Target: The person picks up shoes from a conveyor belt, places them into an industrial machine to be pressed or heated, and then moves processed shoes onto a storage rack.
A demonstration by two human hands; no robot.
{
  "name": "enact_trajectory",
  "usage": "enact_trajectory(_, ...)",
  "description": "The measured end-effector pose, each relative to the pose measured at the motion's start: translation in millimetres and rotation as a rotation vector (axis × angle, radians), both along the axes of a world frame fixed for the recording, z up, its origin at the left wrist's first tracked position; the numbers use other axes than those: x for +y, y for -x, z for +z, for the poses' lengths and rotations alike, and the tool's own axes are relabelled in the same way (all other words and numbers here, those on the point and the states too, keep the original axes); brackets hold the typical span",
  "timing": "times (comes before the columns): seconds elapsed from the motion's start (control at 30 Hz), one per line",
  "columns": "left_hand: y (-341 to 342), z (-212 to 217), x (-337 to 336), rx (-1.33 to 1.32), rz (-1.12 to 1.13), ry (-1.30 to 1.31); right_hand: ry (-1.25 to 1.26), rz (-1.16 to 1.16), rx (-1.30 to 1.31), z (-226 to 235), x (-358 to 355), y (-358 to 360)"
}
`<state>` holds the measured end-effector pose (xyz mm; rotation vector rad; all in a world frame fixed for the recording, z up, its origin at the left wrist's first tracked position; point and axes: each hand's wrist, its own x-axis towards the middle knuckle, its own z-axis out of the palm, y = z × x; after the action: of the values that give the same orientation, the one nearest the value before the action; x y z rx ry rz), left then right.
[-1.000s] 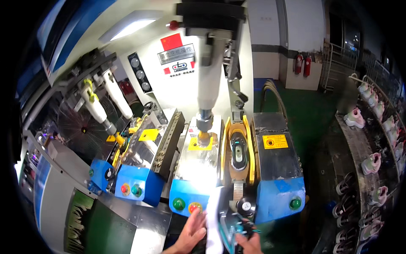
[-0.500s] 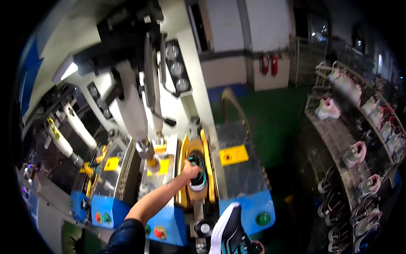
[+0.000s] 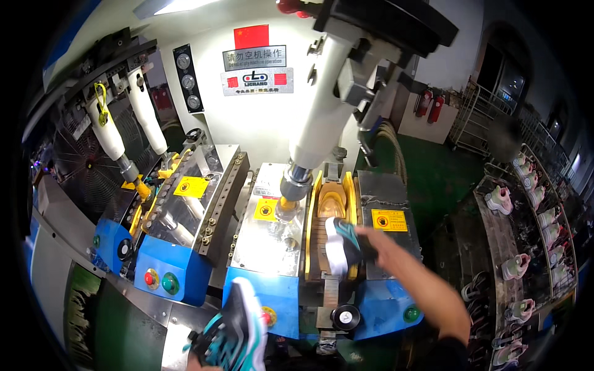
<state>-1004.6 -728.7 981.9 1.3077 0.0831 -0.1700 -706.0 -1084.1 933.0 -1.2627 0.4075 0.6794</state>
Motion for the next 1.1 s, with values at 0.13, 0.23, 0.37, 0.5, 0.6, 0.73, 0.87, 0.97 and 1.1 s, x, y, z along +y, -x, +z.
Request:
enact_trajectory(0.13, 72, -36, 5, 0.299, 0.415, 0.140, 0.646, 0.102, -0.424, -30, 26, -91)
enact_trajectory(0.23, 121, -68, -3, 0.520, 0.783, 0.235, 1.141, -0.046, -0.618, -65, 77, -75)
enact_trajectory(0.37, 167, -94, -9, 0.624, 1.059, 0.314, 1.190, 0.271, -0.642, -46, 61, -86)
enact_trajectory(0.5, 176, -108, -14, 0.792, 1.104, 0.329, 1.311, -0.026, -0.785, -90, 94, -39)
enact_trajectory(0.6, 160, -109, 0, 1.066, 1.049, 0.236, 1.246, -0.011, -0.797, -86, 96, -42)
enact_trajectory(0.73, 159, -187, 44, 0.893, 0.889, 0.406, 1.211, -0.016, -0.726, -83, 97, -46)
enact_trajectory(0.87, 100, -123, 59, 0.748, 0.682, 0.310, 1.221, -0.044, -0.715, -84, 82, -49)
enact_trajectory(0.97, 102, -130, 92, 0.771, 0.657, 0.302, 1.322, -0.089, -1.027, -49, 106, 19)
enact_trajectory(1.1, 129, -166, 58, 0.788, 0.716, 0.272, 0.826, 0.139, -1.529, -18, 185, 110)
